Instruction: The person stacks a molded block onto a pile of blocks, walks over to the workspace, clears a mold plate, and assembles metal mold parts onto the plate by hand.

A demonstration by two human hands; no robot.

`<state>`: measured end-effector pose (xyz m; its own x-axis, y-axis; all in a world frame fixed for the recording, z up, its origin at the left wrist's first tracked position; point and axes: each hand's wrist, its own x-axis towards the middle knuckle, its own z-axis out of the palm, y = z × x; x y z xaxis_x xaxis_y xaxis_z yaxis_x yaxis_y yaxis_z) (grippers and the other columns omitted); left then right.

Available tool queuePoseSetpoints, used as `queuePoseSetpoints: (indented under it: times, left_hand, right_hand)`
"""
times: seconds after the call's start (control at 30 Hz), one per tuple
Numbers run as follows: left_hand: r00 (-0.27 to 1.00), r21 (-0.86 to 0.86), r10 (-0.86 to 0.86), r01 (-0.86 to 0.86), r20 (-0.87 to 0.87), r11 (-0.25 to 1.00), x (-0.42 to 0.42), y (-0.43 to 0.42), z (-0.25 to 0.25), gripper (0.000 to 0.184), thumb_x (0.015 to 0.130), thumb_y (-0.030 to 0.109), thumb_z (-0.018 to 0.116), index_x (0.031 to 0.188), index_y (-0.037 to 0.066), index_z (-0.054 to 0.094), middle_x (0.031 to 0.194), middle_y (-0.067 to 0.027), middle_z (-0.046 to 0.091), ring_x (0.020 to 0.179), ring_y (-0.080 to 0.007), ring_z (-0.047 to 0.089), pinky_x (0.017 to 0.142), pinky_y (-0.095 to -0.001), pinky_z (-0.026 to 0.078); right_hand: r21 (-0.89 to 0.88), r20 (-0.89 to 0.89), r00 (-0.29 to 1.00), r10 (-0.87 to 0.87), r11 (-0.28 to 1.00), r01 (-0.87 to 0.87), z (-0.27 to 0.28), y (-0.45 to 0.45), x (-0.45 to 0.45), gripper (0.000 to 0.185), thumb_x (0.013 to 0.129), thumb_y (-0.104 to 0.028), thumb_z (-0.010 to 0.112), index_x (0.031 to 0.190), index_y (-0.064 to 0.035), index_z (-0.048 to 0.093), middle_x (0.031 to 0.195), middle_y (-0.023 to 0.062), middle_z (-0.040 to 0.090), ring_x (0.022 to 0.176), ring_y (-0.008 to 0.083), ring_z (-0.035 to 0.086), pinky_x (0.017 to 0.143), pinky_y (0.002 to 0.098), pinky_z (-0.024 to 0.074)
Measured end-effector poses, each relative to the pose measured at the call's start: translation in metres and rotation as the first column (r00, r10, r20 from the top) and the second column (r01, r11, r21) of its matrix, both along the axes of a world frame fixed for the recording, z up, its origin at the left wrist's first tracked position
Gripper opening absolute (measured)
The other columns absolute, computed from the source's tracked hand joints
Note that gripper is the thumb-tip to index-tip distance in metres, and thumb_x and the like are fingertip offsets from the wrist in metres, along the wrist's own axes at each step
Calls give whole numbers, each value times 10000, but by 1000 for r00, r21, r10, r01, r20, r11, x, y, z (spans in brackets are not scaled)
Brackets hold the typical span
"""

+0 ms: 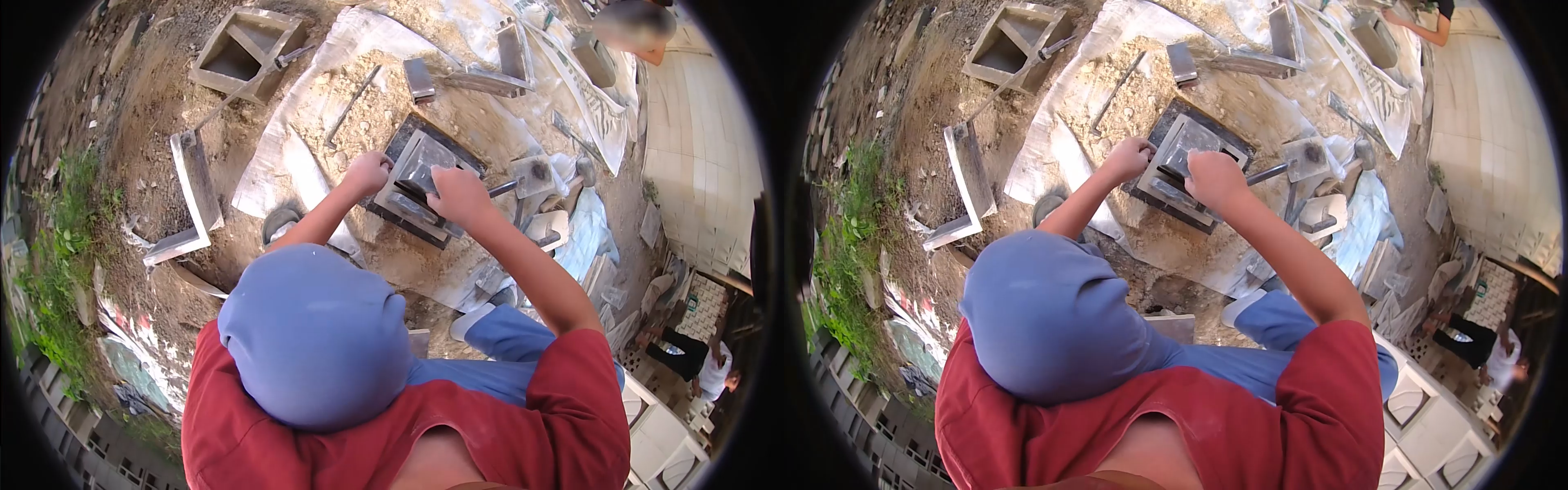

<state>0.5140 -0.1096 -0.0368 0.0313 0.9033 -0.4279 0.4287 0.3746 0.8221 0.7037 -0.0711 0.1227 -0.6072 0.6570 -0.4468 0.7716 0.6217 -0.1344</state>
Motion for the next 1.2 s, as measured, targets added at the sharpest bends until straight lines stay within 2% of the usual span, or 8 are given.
queuePoseSetpoints:
  times: [0.23,0.33,0.47,0.6,0.73,0.8,0.93,1.2]
  left_hand:
    - [1000,7,28,-28,7,1000,1,1,-4,284,931,149,546,1065,25,763,995,-198,753,914,-339,724,868,-417,557]
    - [999,-5,36,-36,2,999,2,0,-4,284,934,145,543,1063,20,762,984,-202,754,911,-341,725,860,-414,559]
    - [999,8,44,-44,20,999,2,1,-7,290,938,139,537,1068,7,759,938,-204,753,857,-321,726,819,-404,561]
    - [994,-100,63,-54,91,994,-2,2,5,299,894,138,539,1052,59,780,1023,-219,743,968,-371,717,902,-428,556]
    - [989,-106,75,-62,124,992,-3,-1,6,301,909,132,529,1061,35,769,1036,-219,743,983,-366,713,908,-421,549]
    - [991,-90,68,-58,116,994,-3,-1,3,300,909,133,529,1059,35,769,1034,-218,743,978,-366,714,903,-424,550]
    - [986,-121,98,-82,138,989,-2,-1,3,298,904,135,530,1047,41,774,1026,-221,743,966,-368,716,896,-433,551]
    - [992,-89,87,-79,89,993,1,-2,7,306,893,137,523,1030,57,784,998,-226,742,940,-377,718,893,-433,554]
  right_hand:
    - [11,-29,997,75,997,-74,5,-5,5,263,829,-224,745,915,-3,630,811,212,704,805,400,708,733,482,572]
    - [-14,-22,998,52,999,-52,3,-5,4,324,828,-286,741,908,-10,592,801,219,682,815,421,684,735,512,550]
    - [20,-80,995,58,998,-57,-1,-7,5,361,821,-296,746,1008,-9,633,810,214,689,812,410,686,730,496,553]
    - [-17,-54,998,-20,1000,19,3,-9,7,462,817,-287,744,1183,-15,670,814,195,697,814,390,693,726,476,558]
    - [37,-133,990,-50,998,56,5,-18,10,353,824,-279,744,1056,-27,657,828,181,710,798,364,702,718,469,557]
    - [148,-170,980,-101,981,127,0,-20,15,464,817,-303,741,1185,-30,675,851,172,719,817,359,703,733,467,559]
    - [150,-235,969,-81,981,119,7,-8,27,537,807,-327,741,1263,-50,676,876,160,727,842,353,705,751,465,560]
    - [8,-152,979,-135,990,138,9,-8,11,515,774,-346,762,1208,-74,713,866,197,717,830,382,700,773,467,562]
